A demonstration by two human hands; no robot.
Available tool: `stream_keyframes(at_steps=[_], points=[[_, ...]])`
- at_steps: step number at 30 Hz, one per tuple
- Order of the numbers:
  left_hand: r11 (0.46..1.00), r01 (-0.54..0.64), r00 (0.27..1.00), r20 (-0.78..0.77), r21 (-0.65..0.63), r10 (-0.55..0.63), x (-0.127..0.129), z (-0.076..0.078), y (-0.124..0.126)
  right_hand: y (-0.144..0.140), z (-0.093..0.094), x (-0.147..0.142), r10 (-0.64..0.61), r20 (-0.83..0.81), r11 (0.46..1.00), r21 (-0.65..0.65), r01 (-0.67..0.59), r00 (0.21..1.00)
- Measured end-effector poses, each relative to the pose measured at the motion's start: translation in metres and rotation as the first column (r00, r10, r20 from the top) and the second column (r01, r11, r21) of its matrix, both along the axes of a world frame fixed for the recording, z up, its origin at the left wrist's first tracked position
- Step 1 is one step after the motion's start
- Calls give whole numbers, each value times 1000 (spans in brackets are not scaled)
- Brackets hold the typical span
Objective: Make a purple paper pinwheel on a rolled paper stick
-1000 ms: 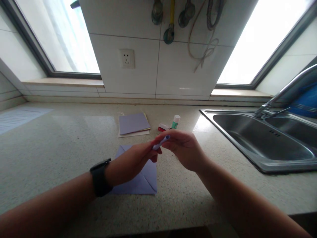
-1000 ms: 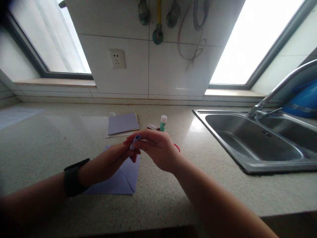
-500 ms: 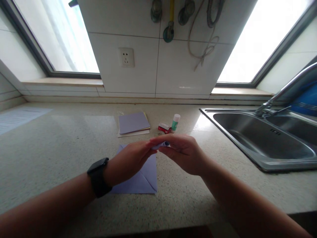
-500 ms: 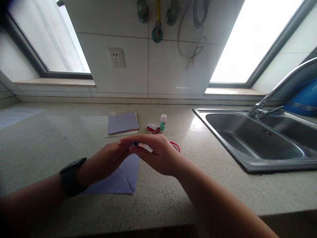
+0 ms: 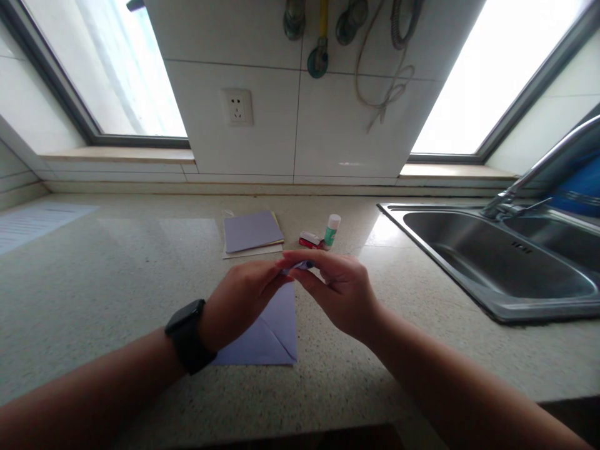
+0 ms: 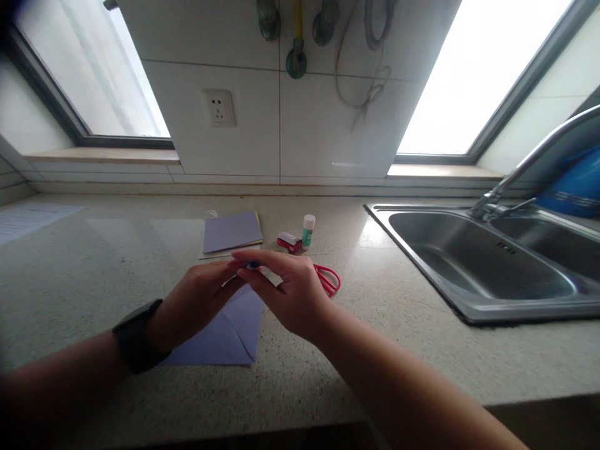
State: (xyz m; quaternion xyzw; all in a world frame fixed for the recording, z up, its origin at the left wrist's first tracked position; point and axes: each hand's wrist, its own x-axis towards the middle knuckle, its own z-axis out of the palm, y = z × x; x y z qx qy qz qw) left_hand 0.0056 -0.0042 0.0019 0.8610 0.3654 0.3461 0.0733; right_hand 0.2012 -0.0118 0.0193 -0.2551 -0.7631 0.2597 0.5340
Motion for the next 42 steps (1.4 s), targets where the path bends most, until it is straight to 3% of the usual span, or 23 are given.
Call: stream_keyframes(at_steps=[7,11,20,26,30,35,38,42], points=[[999,-33,999,-13,10,34,-2,2,-1,-1,-1,-3,33,-40,996,-79,-37,999],[996,-40,998,-44,83,44,-2,0,-2,2,-3,-2,38,-89,993,-104,-48,995],[996,-37,998,-39,85,40,6,-4,-6,5,-9,-6,-115,-195,985,-147,87,974],[1000,12,999,-38,-18,-12,7,-8,-6,10,-5,0,57,-119,990,-125,-72,991],[991,114,993,48,-76,-110,6,-9,-6,10,-1,4,166,-87,975,-132,-176,982],[984,130,988,101,-119,-118,6,-8,-4,14,-3,5,131,-19,989,-63,-132,991],[986,98,991,108,-133,-84,8,-8,-5,18,-7,3,109,-128,983,-135,-126,986],[999,23,987,162,-37,-17,9,-6,-6,21,-13,-3,80,-318,957,-239,-162,945]])
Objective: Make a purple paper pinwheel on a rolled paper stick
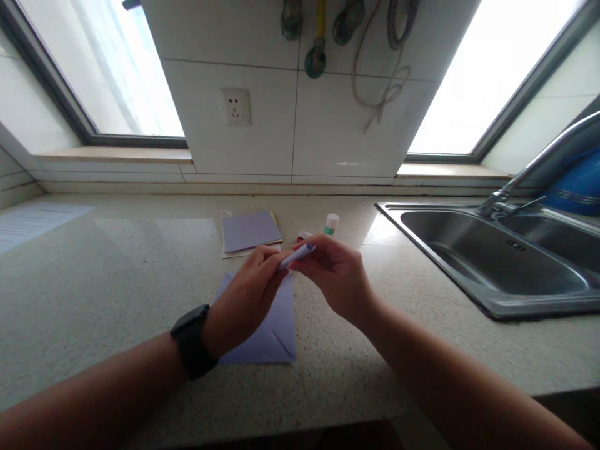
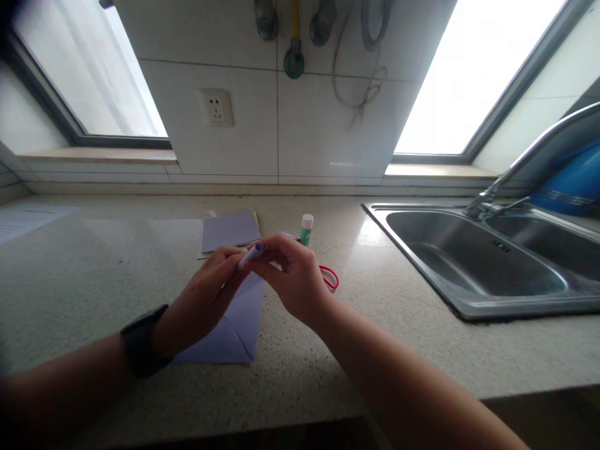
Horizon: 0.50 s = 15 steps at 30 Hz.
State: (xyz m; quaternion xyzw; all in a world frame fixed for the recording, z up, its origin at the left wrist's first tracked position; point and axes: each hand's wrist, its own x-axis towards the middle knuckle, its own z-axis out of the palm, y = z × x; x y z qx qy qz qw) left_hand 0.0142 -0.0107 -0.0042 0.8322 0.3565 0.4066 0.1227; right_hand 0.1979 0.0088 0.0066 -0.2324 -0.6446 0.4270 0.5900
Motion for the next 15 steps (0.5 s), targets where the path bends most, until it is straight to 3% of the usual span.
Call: stream_keyframes(at_steps=[3,9,12,15], points=[[999,-34,999,23,-1,34,0,0,0,0,-1,-2,-43,-26,999,-26,43,999],[988,-4,995,101,-156,20,-1,6,1,2,2,4,-74,60,996,-38,77,995],[954,133,980,179,-267,-86,-3,11,4,2,5,8,-43,124,999,-18,46,991],[855,320,933,291,-408,-210,-6,15,7,0,8,11,-9,119,999,-41,14,993]])
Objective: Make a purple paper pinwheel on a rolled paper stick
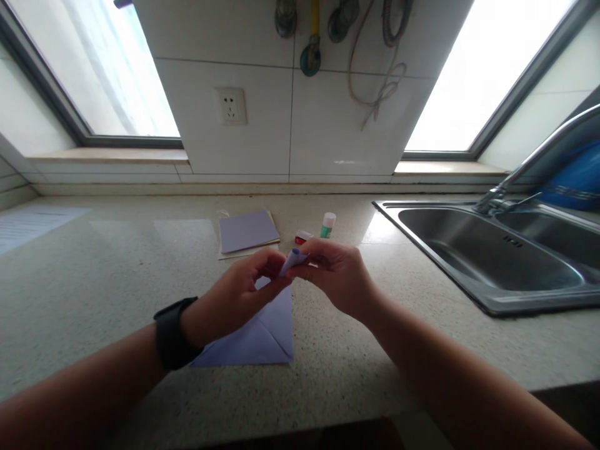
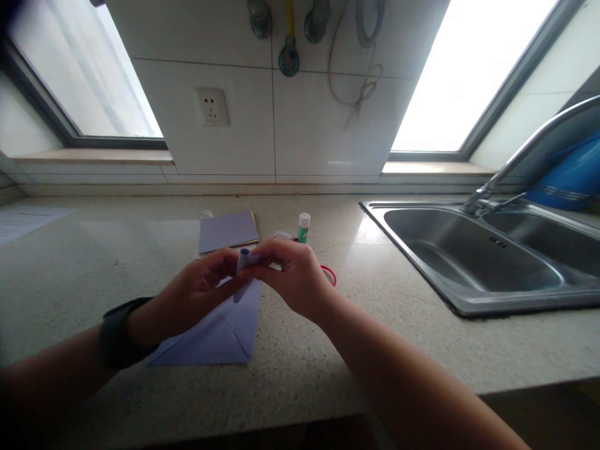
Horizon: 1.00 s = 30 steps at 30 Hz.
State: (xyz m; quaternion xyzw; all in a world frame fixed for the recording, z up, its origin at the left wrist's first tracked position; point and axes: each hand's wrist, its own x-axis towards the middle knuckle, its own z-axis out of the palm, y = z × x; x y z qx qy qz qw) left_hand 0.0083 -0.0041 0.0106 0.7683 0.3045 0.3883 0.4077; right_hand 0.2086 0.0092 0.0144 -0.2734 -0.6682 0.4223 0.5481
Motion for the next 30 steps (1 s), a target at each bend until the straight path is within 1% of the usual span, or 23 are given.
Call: stream_keyframes(at_steps=[3,6,10,13,16,18,20,22,24,26,28,30], points=[[975,143,988,81,-172,-130,-2,1,1,-2,3,1,55,-22,996,-62,-57,998],[931,215,974,133,-295,-182,-4,2,2,-3,4,1,104,-32,986,-127,-108,994],[895,239,970,134,-376,-203,-7,3,6,-3,4,2,142,-24,977,-155,-144,990],[891,237,971,111,-388,-210,-8,2,9,-2,2,3,152,-3,979,-138,-151,988],[922,186,982,92,-340,-165,-8,2,8,0,0,5,140,19,986,-95,-138,990],[954,127,991,70,-272,-113,-6,4,5,2,-2,6,103,24,994,-50,-102,994],[979,86,996,9,-186,-85,-5,7,2,5,-4,7,62,20,998,-10,-61,998],[994,68,993,-85,-89,-76,-4,9,-1,7,-6,7,50,5,999,3,-50,999],[997,71,983,-170,-3,-70,-4,11,-4,8,-6,7,64,0,998,2,-64,998],[994,87,973,-221,61,-72,-3,12,-5,7,-5,8,73,29,997,11,-74,997],[988,118,964,-251,100,-90,-2,12,-6,6,-2,9,86,89,995,47,-90,992],[982,147,954,-278,119,-109,-1,10,-7,5,1,9,126,147,986,87,-140,981]])
